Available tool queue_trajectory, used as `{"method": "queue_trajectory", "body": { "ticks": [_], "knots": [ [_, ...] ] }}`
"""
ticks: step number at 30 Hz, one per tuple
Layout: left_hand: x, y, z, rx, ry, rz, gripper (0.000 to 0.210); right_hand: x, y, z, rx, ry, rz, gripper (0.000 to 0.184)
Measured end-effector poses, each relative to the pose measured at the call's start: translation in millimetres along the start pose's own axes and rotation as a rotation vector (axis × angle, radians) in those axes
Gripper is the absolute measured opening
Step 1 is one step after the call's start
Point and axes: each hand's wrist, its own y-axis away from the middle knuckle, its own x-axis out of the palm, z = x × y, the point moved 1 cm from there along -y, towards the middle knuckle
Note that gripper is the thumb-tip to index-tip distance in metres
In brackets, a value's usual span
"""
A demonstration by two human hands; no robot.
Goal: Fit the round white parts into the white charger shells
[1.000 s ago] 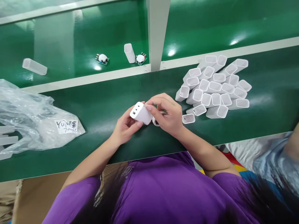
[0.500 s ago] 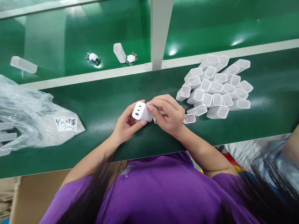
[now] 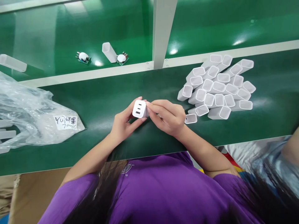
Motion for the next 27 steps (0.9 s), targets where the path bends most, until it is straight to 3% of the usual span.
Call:
{"method": "queue_trajectory", "body": {
  "ticks": [3,7,11,14,19,27],
  "knots": [
    [-2.9,-2,-3,-0.019,-0.006,-0.042,0.059,5,2,2,0.086,-0.108,0.058,0.02],
    [-2.3,-7,1,-0.063,0.285,-0.102,0.046,13,2,6,0.272,-0.311,0.101,0.023],
    [2.0,-13,6,-0.195,0.542,-0.005,0.038,14,-1,6,0.553,-0.635,0.175,0.024],
    [5.8,-16,4,-0.256,0.634,0.068,0.039,15,-2,4,0.653,-0.801,0.252,0.027],
    [8.1,-14,5,-0.239,0.517,-0.037,0.056,21,1,3,0.718,-0.804,0.261,0.027],
    [5.4,-7,4,-0.181,0.365,-0.086,0.047,22,1,4,0.734,-0.865,0.265,0.028]
  ]
}}
